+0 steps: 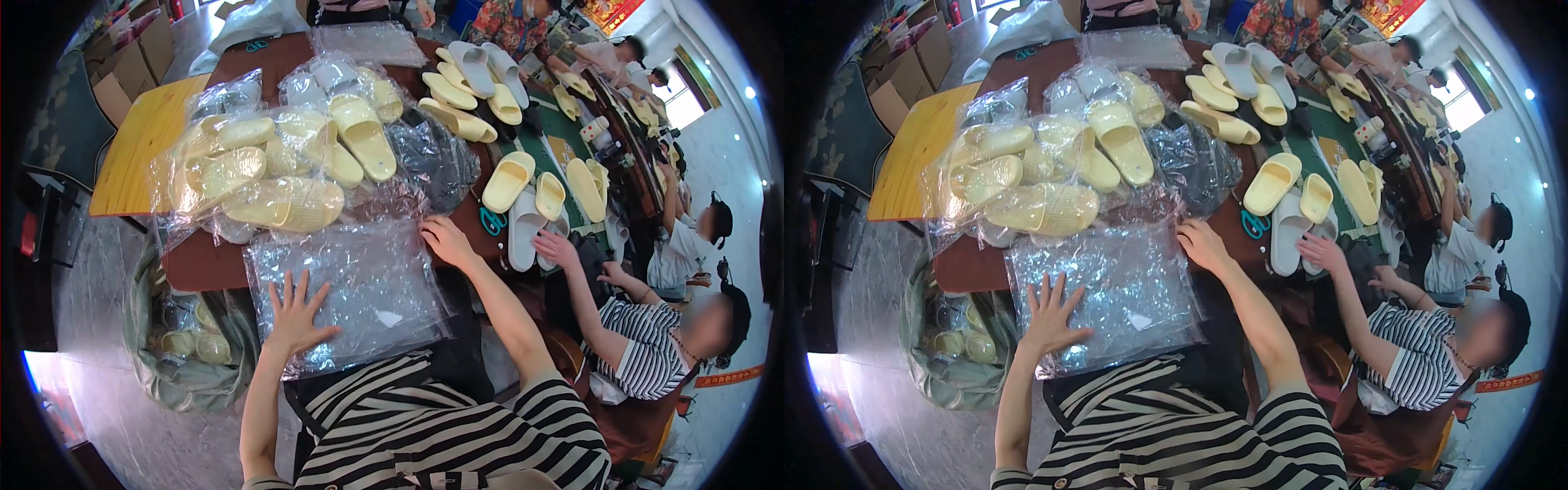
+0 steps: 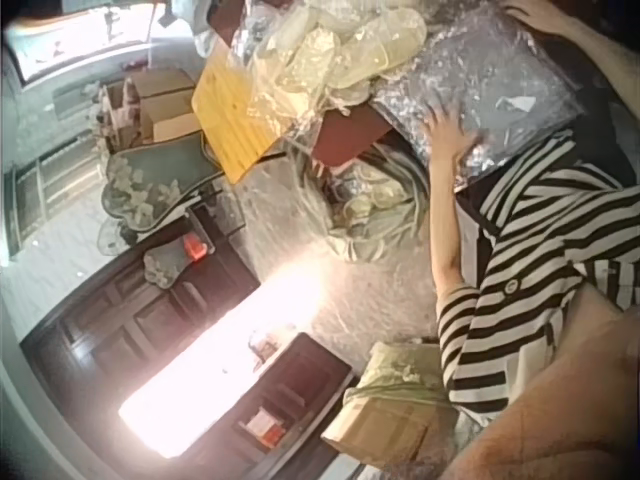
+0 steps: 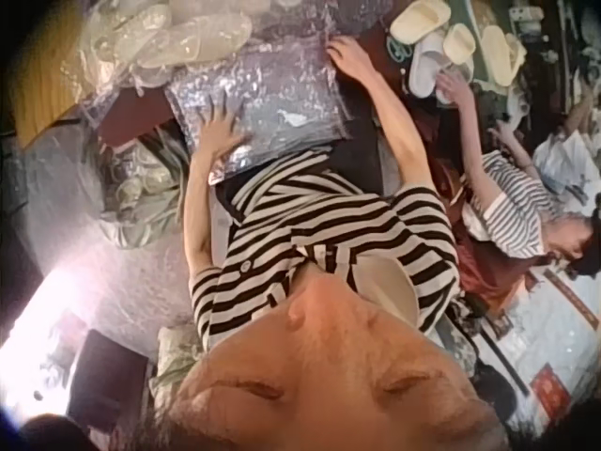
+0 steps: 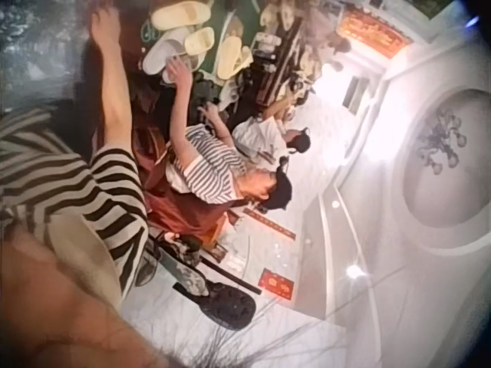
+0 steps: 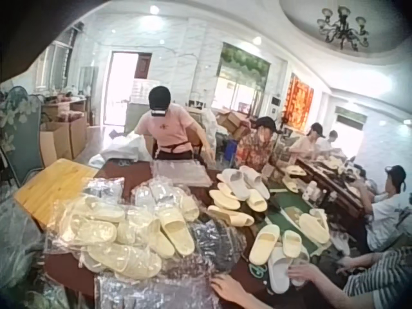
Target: The person packages individual pairs of sandals by hand, taking them from a large sack and placing them into plastic bags.
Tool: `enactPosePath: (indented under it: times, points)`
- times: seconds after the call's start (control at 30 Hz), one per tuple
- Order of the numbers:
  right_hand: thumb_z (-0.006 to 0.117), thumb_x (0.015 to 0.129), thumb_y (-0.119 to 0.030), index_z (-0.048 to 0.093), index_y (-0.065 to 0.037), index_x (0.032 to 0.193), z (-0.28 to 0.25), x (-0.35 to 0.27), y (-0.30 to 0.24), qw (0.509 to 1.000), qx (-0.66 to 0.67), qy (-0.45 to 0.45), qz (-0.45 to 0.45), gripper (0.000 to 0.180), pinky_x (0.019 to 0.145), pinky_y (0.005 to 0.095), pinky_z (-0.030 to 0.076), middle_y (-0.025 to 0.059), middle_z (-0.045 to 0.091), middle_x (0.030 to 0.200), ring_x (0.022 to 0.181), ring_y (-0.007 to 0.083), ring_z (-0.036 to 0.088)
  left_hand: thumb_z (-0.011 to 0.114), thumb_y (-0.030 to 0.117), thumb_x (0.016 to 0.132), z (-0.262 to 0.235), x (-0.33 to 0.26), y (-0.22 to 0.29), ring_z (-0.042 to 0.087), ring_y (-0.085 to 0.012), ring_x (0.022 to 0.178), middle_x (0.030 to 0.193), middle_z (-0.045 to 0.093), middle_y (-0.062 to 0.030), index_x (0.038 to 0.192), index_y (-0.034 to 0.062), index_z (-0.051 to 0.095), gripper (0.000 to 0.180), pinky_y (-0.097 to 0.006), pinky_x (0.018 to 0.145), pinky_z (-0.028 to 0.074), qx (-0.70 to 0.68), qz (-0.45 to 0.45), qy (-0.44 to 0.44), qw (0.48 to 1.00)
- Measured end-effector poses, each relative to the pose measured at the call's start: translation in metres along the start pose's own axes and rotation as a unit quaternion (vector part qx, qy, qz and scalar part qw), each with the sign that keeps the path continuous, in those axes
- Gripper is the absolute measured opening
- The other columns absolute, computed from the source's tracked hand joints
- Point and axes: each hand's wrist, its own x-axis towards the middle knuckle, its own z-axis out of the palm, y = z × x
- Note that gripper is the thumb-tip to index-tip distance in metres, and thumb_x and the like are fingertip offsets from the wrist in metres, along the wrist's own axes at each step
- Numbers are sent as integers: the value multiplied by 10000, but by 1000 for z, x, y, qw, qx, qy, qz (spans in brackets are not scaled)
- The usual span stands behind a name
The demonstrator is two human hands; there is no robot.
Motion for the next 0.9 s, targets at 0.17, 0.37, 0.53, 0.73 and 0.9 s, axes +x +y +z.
enactPosePath:
  times: [0.17,0.37,0.53,0.73,0.9]
  points:
    - [574,914,-217,602,-34,809,-38,35,9,992,-39,81,90,213,653,485,481,158,594,782,732,389,598,607,660,783,-2,-1,-1,87,-451,1450,1574,197,-181,1467,254,408,821,-685,1109,19,-7,1,16,1000]
    - [554,895,-247,651,-74,893,-20,57,36,993,-86,-12,81,198,742,494,518,164,657,881,842,397,635,620,502,863,-15,18,2,189,-431,1421,1527,270,-187,1428,165,451,679,-633,1122,149,-38,-6,65,997]
    - [522,870,-227,715,-141,928,-29,67,31,948,-135,-190,214,219,796,504,538,196,692,944,912,406,664,630,503,850,3,15,-5,171,-428,1432,1534,266,-186,1420,159,465,686,-627,1132,124,-10,-5,68,998]
    - [603,861,-121,590,-107,964,-49,135,51,989,-123,72,27,105,716,504,520,118,605,1104,878,385,648,625,534,836,3,18,-5,152,-435,1438,1542,252,-194,1422,164,464,712,-630,1136,100,3,3,75,997]
    - [715,796,-158,546,-111,1074,-50,155,69,979,-152,-118,68,329,803,468,502,94,619,1101,1030,318,617,599,591,830,2,17,0,149,-442,1435,1551,227,-204,1441,203,445,739,-624,1136,95,30,0,58,998]
